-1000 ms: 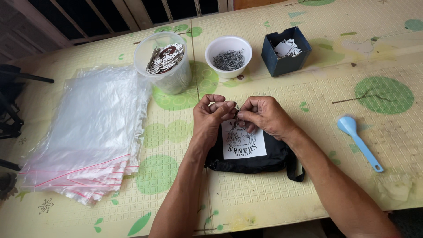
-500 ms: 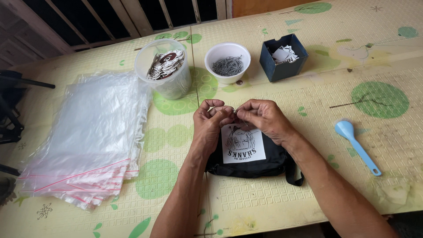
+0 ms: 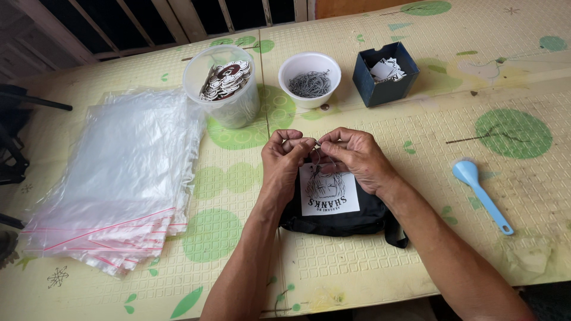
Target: The person brushes the surface of a small black bag, inserts a white printed card and a sticker into it, and then places the bag into a clear plastic sleeve.
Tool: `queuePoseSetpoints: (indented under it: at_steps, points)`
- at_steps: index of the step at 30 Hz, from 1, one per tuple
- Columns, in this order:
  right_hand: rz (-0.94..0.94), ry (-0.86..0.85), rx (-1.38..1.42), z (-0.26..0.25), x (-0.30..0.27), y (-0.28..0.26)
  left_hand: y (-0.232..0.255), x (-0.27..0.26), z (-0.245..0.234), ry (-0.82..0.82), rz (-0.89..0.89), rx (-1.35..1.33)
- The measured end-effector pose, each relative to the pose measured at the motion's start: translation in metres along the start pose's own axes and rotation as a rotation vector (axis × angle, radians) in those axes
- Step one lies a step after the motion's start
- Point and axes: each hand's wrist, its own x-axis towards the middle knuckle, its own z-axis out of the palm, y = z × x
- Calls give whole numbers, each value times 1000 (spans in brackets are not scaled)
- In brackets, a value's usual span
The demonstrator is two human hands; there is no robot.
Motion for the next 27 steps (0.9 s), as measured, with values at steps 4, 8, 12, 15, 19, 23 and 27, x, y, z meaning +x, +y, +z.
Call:
queuePoseSetpoints:
  at_steps: [4, 8, 12, 15, 19, 23, 27]
  points:
    - [21, 17, 5, -1, 2, 3, 11, -8, 10, 8, 0, 22]
    - [72, 44, 56, -6, 6, 4, 9, -8, 14, 37, -1, 26]
    - [127, 51, 116, -8, 9, 7, 8, -12, 20, 75, -16, -32]
    - [149, 50, 146, -5, 4, -2, 10, -16, 22, 75, -17, -63]
    - [166, 46, 176, -6, 4, -1, -1, -12, 20, 75, -14, -74]
    - [181, 59, 202, -6, 4, 2, -5, -12, 18, 73, -5, -86]
    - [174, 66, 193, -13, 9, 9, -5, -9, 17, 76, 11, -61]
